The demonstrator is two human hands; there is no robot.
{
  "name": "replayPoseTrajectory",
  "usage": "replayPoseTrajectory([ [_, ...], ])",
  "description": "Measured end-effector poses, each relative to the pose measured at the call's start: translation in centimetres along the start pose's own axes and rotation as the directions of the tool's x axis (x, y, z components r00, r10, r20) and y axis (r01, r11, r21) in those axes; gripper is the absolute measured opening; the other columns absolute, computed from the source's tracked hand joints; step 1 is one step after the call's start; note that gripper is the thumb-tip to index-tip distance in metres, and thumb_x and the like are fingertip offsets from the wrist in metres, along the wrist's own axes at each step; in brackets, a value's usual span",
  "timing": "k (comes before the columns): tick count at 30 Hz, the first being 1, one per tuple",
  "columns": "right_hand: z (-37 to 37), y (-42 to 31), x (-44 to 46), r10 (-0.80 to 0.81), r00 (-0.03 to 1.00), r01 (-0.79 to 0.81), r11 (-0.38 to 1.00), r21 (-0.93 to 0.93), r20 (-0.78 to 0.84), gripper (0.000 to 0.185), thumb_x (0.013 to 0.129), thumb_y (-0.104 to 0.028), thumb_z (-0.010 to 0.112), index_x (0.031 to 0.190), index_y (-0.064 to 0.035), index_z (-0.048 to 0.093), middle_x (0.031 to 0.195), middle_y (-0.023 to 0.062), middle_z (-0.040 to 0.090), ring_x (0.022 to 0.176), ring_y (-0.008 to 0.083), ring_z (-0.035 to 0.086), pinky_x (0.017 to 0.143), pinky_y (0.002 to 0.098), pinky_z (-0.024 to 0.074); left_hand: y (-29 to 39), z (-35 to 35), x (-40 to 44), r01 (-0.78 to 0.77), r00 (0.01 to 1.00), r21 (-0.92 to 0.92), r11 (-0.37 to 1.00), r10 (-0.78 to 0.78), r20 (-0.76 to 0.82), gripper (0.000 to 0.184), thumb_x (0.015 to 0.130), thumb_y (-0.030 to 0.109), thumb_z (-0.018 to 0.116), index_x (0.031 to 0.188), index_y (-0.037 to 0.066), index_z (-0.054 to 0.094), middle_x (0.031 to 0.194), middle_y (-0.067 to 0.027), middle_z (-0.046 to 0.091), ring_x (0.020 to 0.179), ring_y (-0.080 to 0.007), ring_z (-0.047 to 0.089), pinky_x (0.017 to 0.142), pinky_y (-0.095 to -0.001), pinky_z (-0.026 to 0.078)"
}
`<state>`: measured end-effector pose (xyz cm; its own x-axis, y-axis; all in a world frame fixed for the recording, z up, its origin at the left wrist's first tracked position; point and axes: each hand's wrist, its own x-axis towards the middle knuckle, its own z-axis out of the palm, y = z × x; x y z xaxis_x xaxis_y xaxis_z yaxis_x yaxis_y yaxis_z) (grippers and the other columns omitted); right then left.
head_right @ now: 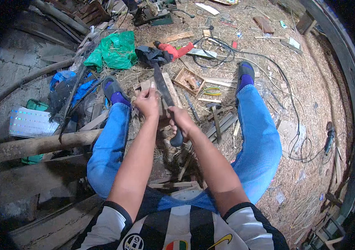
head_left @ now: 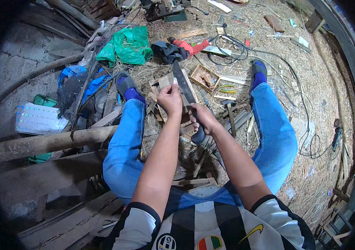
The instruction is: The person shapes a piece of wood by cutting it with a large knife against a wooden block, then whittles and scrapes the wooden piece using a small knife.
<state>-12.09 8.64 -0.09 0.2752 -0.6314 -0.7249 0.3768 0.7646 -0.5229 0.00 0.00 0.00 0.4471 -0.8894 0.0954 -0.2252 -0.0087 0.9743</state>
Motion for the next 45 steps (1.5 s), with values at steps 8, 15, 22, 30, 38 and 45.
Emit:
replayPoseTrajectory([
  [8,5.5,-2.7,-5.7,-0.834,0.489,0.592,0.532,-0.606,-0.254,0.032,0.093,-0.027,0.060,0.091,0.0049,0.058,0.063,0.0202,0.058,0.057,0.0351,0.061,0.056,0.0423,0.0465,0.8,-1.4,-0.4,-0.069,0.997,0.100,0.993,0.072,-0.024,0.022,0.087,0.017,0.073,0.077,-0.002,0.070,0.060,-0.0026,0.063,0.051,-0.0083,0.054,0.050,-0.0254,0.043],
  [15,3.1,2.3,-0.6,-0.571,0.775,0.117,0.550,-0.827,-0.270,0.049,0.091,-0.038,0.055,0.097,0.0102,0.060,0.088,0.0375,0.063,0.094,0.0483,0.064,0.084,0.0519,0.0492,0.1,-1.3,0.0,-0.058,0.998,0.095,0.994,0.058,-0.001,0.021,0.088,0.017,0.073,0.078,-0.002,0.070,0.063,-0.0034,0.065,0.053,-0.0087,0.056,0.051,-0.0254,0.043],
  [22,0.3,0.8,0.2,-0.342,0.923,0.236,0.866,-0.440,-0.177,0.047,0.088,-0.035,0.056,0.090,0.0124,0.063,0.072,0.0264,0.064,0.068,0.0349,0.066,0.071,0.0460,0.0506,1.2,1.0,-0.7,-0.010,0.999,0.059,0.998,0.008,0.039,0.024,0.086,0.019,0.074,0.076,-0.002,0.070,0.061,-0.0051,0.065,0.052,-0.0104,0.058,0.050,-0.0253,0.044],
  [30,2.2,1.1,-1.0,-0.566,0.794,0.254,0.643,-0.723,-0.224,0.050,0.088,-0.039,0.057,0.093,0.0111,0.062,0.074,0.0271,0.066,0.069,0.0372,0.068,0.070,0.0470,0.0533,1.7,-0.5,-1.2,-0.020,0.999,0.089,0.996,0.017,0.029,0.024,0.087,0.017,0.072,0.076,-0.004,0.070,0.063,-0.0068,0.067,0.055,-0.0114,0.061,0.055,-0.0262,0.047],
  [38,1.5,-0.6,-2.0,-0.200,0.972,0.173,0.964,-0.202,-0.123,0.037,0.093,-0.034,0.050,0.080,-0.0007,0.059,0.059,0.0102,0.057,0.043,0.0229,0.055,0.045,0.0363,0.0466,1.0,-1.0,-0.5,-0.039,0.998,0.084,0.996,0.035,0.048,0.025,0.088,0.019,0.072,0.077,-0.004,0.070,0.063,-0.0064,0.067,0.054,-0.0115,0.061,0.051,-0.0261,0.047],
  [45,5.5,-3.9,-6.7,-0.657,0.689,0.346,0.669,-0.658,-0.306,0.036,0.087,-0.031,0.063,0.088,0.0051,0.059,0.070,0.0233,0.064,0.068,0.0376,0.067,0.065,0.0438,0.0506,3.2,-1.5,-1.0,0.025,1.000,0.145,0.989,-0.027,0.015,0.025,0.085,0.019,0.073,0.074,-0.004,0.071,0.060,-0.0069,0.066,0.055,-0.0137,0.058,0.057,-0.0315,0.046],
])
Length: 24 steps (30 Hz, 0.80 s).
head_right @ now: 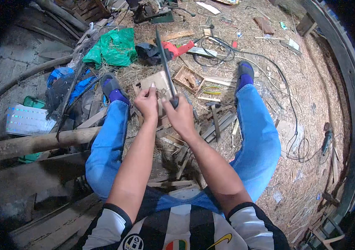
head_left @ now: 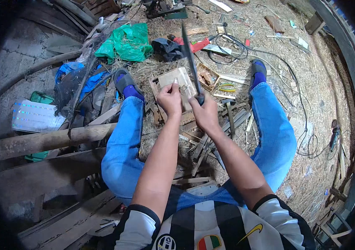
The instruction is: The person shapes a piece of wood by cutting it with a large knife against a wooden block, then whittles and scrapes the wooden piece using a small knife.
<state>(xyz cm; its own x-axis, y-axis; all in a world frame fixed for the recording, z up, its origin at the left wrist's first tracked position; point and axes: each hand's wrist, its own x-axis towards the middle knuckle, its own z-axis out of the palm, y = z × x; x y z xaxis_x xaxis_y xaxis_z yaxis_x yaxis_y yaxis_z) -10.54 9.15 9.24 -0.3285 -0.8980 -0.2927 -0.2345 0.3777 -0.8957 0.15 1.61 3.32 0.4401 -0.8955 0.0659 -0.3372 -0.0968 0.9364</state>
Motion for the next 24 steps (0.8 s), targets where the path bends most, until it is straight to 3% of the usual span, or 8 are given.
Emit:
replayPoseTrajectory([
  [2,-0.4,-1.3,-0.3,-0.252,0.941,0.274,0.959,0.073,-0.225,0.030,0.082,-0.021,0.071,0.097,0.0037,0.062,0.066,0.0126,0.061,0.059,0.0164,0.056,0.057,0.0357,0.0480,-0.4,0.2,0.0,0.001,1.000,-0.033,0.999,-0.001,0.004,0.025,0.085,0.018,0.073,0.074,-0.004,0.071,0.060,-0.0076,0.066,0.054,-0.0147,0.059,0.058,-0.0318,0.046],
  [3,-0.1,-0.6,-0.1,-0.236,0.943,0.276,0.948,0.157,-0.234,0.031,0.083,-0.027,0.068,0.092,0.0015,0.059,0.074,0.0222,0.065,0.072,0.0393,0.067,0.067,0.0459,0.0504,-0.7,0.4,0.2,0.002,1.000,-0.070,0.998,-0.001,0.008,0.024,0.084,0.018,0.073,0.073,-0.004,0.071,0.059,-0.0084,0.066,0.054,-0.0157,0.059,0.058,-0.0322,0.046],
  [7,4.8,9.2,0.9,-0.010,0.992,0.054,0.930,-0.364,0.124,0.025,0.079,-0.009,0.059,0.100,0.0048,0.057,0.092,0.0313,0.066,0.092,0.0463,0.065,0.083,0.0535,0.0497,-2.5,0.9,0.8,-0.043,0.999,-0.023,0.999,0.043,-0.015,0.023,0.084,0.017,0.073,0.074,-0.004,0.071,0.061,-0.0094,0.066,0.054,-0.0169,0.059,0.058,-0.0326,0.047],
  [12,3.9,8.3,1.8,-0.001,0.994,0.044,0.918,-0.394,0.108,0.023,0.077,-0.004,0.056,0.097,0.0072,0.056,0.085,0.0284,0.067,0.082,0.0422,0.068,0.078,0.0491,0.0538,-1.7,0.8,0.5,-0.115,0.993,0.017,0.993,0.115,-0.018,0.022,0.086,0.016,0.070,0.074,-0.003,0.069,0.062,-0.0066,0.067,0.056,-0.0125,0.061,0.057,-0.0276,0.047],
  [14,2.1,8.9,3.6,0.392,0.700,-0.605,0.769,0.206,0.597,0.014,0.076,-0.003,0.058,0.088,0.0044,0.058,0.072,0.0161,0.065,0.059,0.0284,0.064,0.059,0.0408,0.0550,-1.1,0.6,0.3,-0.065,0.998,-0.006,0.998,0.065,-0.012,0.020,0.084,0.015,0.070,0.074,-0.002,0.069,0.063,-0.0076,0.068,0.056,-0.0137,0.062,0.058,-0.0284,0.047],
  [15,1.6,9.4,4.0,0.362,0.676,-0.625,0.743,0.240,0.642,0.009,0.073,-0.006,0.063,0.078,0.0011,0.060,0.063,0.0073,0.059,0.044,0.0176,0.052,0.044,0.0345,0.0465,-1.1,0.4,0.3,-0.059,0.998,-0.011,0.998,0.059,-0.010,0.022,0.085,0.016,0.071,0.074,-0.003,0.069,0.062,-0.0069,0.066,0.055,-0.0140,0.061,0.057,-0.0301,0.047],
  [18,2.0,8.9,3.3,0.176,0.899,-0.252,0.957,0.145,0.402,0.009,0.073,-0.008,0.064,0.074,0.0011,0.062,0.063,0.0075,0.060,0.046,0.0189,0.055,0.043,0.0345,0.0437,1.5,-0.7,-0.6,-0.053,0.998,0.022,0.998,0.053,-0.014,0.026,0.087,0.018,0.070,0.074,-0.003,0.069,0.059,-0.0058,0.064,0.053,-0.0135,0.058,0.054,-0.0313,0.045],
  [24,0.6,2.4,0.9,-0.078,0.996,0.077,0.996,0.044,0.033,0.020,0.075,-0.012,0.064,0.089,0.0025,0.063,0.068,0.0199,0.063,0.063,0.0313,0.065,0.062,0.0393,0.0502,-1.6,-0.7,0.5,-0.016,0.999,-0.069,0.997,0.013,-0.037,0.025,0.088,0.018,0.070,0.074,-0.003,0.069,0.058,-0.0056,0.064,0.049,-0.0122,0.057,0.051,-0.0309,0.045],
])
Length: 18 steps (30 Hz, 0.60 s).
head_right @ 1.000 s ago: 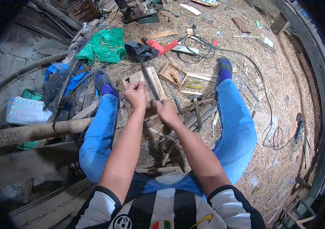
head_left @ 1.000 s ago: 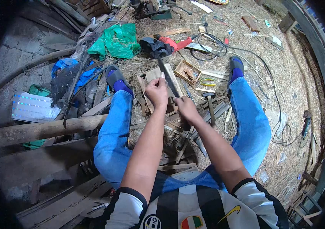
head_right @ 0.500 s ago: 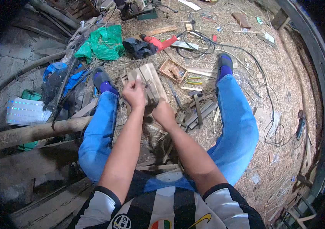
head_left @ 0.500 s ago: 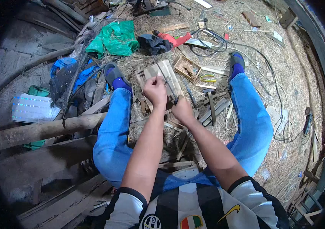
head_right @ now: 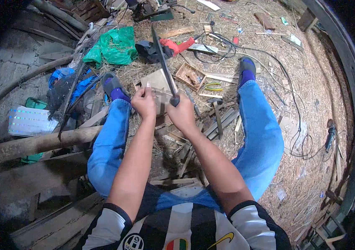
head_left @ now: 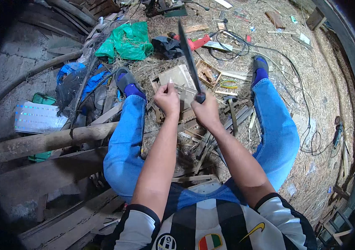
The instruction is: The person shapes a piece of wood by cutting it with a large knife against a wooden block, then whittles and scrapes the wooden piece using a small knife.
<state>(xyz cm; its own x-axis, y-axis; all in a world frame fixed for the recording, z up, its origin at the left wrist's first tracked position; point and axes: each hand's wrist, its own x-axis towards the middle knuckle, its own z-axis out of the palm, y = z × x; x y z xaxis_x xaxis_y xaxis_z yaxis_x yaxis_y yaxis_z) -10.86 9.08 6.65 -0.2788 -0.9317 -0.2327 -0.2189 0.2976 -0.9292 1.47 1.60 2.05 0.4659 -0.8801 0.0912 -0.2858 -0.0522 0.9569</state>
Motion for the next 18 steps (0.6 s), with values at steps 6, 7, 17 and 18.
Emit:
replayPoseTrajectory([
  [6,3.7,5.8,0.5,0.080,0.993,-0.041,0.924,-0.380,0.087,0.026,0.075,-0.008,0.059,0.097,0.0067,0.063,0.086,0.0290,0.067,0.086,0.0443,0.068,0.078,0.0484,0.0527,0.8,-0.1,0.0,-0.033,0.999,0.048,0.998,0.031,0.022,0.026,0.088,0.019,0.070,0.074,-0.003,0.069,0.059,-0.0067,0.065,0.054,-0.0123,0.059,0.055,-0.0302,0.046],
  [7,3.7,5.5,0.8,0.139,0.983,-0.089,0.934,-0.347,0.121,0.030,0.073,-0.007,0.058,0.099,0.0084,0.063,0.092,0.0341,0.065,0.095,0.0481,0.065,0.087,0.0514,0.0503,-0.4,0.2,0.5,-0.027,1.000,0.002,1.000,0.027,0.002,0.026,0.088,0.019,0.071,0.075,-0.003,0.069,0.060,-0.0070,0.066,0.054,-0.0124,0.060,0.055,-0.0299,0.046],
  [17,0.6,1.5,0.7,0.348,0.883,-0.365,0.931,-0.005,0.316,0.026,0.069,-0.010,0.064,0.088,0.0075,0.062,0.076,0.0280,0.066,0.075,0.0446,0.065,0.070,0.0470,0.0528,-1.3,0.1,0.5,0.012,1.000,-0.097,0.995,-0.014,-0.014,0.026,0.089,0.017,0.069,0.073,-0.004,0.068,0.062,-0.0081,0.067,0.055,-0.0141,0.062,0.056,-0.0297,0.047],
  [18,0.7,1.6,0.8,0.350,0.883,-0.367,0.930,-0.005,0.314,0.026,0.069,-0.010,0.064,0.088,0.0075,0.062,0.076,0.0280,0.066,0.075,0.0446,0.065,0.070,0.0470,0.0528,-1.4,0.2,0.4,-0.017,1.000,-0.091,0.996,0.017,-0.004,0.027,0.089,0.017,0.069,0.073,-0.004,0.068,0.061,-0.0081,0.067,0.055,-0.0145,0.062,0.056,-0.0299,0.047],
])
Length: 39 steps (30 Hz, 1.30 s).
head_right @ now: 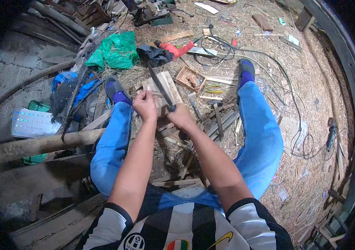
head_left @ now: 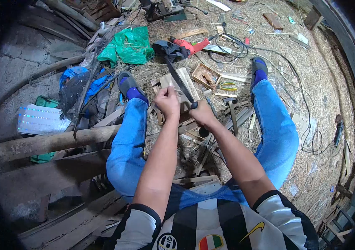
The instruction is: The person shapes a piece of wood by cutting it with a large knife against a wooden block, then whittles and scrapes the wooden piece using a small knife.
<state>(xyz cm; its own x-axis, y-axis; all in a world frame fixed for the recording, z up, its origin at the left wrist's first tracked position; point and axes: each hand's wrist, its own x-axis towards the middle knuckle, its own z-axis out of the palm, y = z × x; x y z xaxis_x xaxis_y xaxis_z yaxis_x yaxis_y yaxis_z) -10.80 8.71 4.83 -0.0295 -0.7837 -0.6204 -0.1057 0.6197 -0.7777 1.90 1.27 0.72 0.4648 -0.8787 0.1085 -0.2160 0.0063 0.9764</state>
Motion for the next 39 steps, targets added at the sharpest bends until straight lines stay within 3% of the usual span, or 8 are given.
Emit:
replayPoseTrajectory([
  [2,0.2,0.0,0.4,-0.385,0.888,0.310,0.904,-0.294,-0.249,0.020,0.070,-0.008,0.063,0.083,0.0057,0.059,0.069,0.0254,0.063,0.070,0.0441,0.063,0.065,0.0459,0.0514,-0.2,0.1,-0.1,-0.015,1.000,0.056,0.998,0.014,0.008,0.027,0.089,0.018,0.069,0.072,-0.003,0.068,0.061,-0.0081,0.066,0.054,-0.0148,0.061,0.056,-0.0305,0.047],
  [6,0.3,-3.0,-2.4,-0.513,0.743,0.505,0.851,-0.143,-0.431,0.019,0.071,-0.009,0.063,0.083,0.0041,0.057,0.080,0.0296,0.064,0.079,0.0447,0.065,0.072,0.0489,0.0508,1.5,0.2,-0.3,-0.080,0.997,0.172,0.982,0.080,0.007,0.024,0.089,0.013,0.070,0.071,-0.003,0.068,0.057,-0.0045,0.065,0.051,-0.0106,0.060,0.051,-0.0264,0.046],
  [14,2.1,4.1,2.4,-0.189,0.958,0.099,0.924,-0.369,-0.215,0.031,0.072,-0.008,0.058,0.098,0.0082,0.064,0.097,0.0347,0.065,0.098,0.0483,0.064,0.089,0.0516,0.0497,1.3,0.9,-0.7,-0.069,0.998,0.146,0.987,0.067,0.017,0.026,0.089,0.017,0.070,0.072,-0.002,0.068,0.060,-0.0074,0.067,0.052,-0.0127,0.062,0.055,-0.0283,0.048],
  [20,0.3,3.2,2.7,0.047,0.996,-0.053,0.995,0.088,0.071,0.018,0.071,-0.011,0.064,0.075,0.0056,0.061,0.064,0.0222,0.063,0.058,0.0318,0.065,0.061,0.0413,0.0521,2.5,1.1,-1.0,0.005,1.000,0.063,0.998,-0.007,0.028,0.022,0.088,0.015,0.069,0.072,-0.001,0.068,0.060,-0.0073,0.067,0.053,-0.0129,0.061,0.055,-0.0283,0.047],
  [25,0.2,-1.1,-0.5,-0.495,0.770,0.455,0.868,-0.196,-0.403,0.019,0.072,-0.010,0.064,0.081,0.0056,0.058,0.067,0.0220,0.060,0.064,0.0378,0.063,0.062,0.0431,0.0501,0.8,0.9,-0.6,-0.114,0.993,0.180,0.977,0.114,0.012,0.026,0.088,0.018,0.071,0.072,-0.003,0.069,0.059,-0.0073,0.066,0.052,-0.0124,0.060,0.054,-0.0285,0.046],
  [28,0.5,-2.7,-2.7,-0.499,0.708,0.531,0.843,-0.089,-0.499,0.022,0.074,-0.010,0.063,0.087,0.0065,0.059,0.075,0.0261,0.062,0.076,0.0426,0.065,0.068,0.0451,0.0505,2.0,0.9,-1.0,-0.095,0.995,0.189,0.977,0.099,-0.010,0.027,0.087,0.019,0.071,0.072,-0.002,0.069,0.059,-0.0067,0.066,0.053,-0.0125,0.060,0.053,-0.0293,0.046],
  [36,3.4,6.6,3.4,-0.360,0.867,0.181,0.872,-0.455,-0.345,0.014,0.073,-0.006,0.061,0.079,0.0059,0.060,0.074,0.0240,0.066,0.064,0.0397,0.065,0.064,0.0444,0.0544,1.6,0.5,-0.6,-0.141,0.990,0.212,0.967,0.137,0.033,0.025,0.088,0.018,0.071,0.073,-0.002,0.068,0.060,-0.0065,0.066,0.053,-0.0129,0.060,0.054,-0.0294,0.046],
  [39,-0.1,5.5,3.5,0.176,0.905,-0.348,0.830,0.436,0.387,0.016,0.069,-0.008,0.062,0.077,0.0061,0.062,0.063,0.0100,0.060,0.049,0.0196,0.056,0.048,0.0359,0.0475,2.8,0.2,-1.1,-0.021,0.998,0.123,0.992,0.014,0.062,0.021,0.088,0.015,0.069,0.075,-0.002,0.068,0.062,-0.0078,0.068,0.053,-0.0133,0.061,0.055,-0.0296,0.046],
])
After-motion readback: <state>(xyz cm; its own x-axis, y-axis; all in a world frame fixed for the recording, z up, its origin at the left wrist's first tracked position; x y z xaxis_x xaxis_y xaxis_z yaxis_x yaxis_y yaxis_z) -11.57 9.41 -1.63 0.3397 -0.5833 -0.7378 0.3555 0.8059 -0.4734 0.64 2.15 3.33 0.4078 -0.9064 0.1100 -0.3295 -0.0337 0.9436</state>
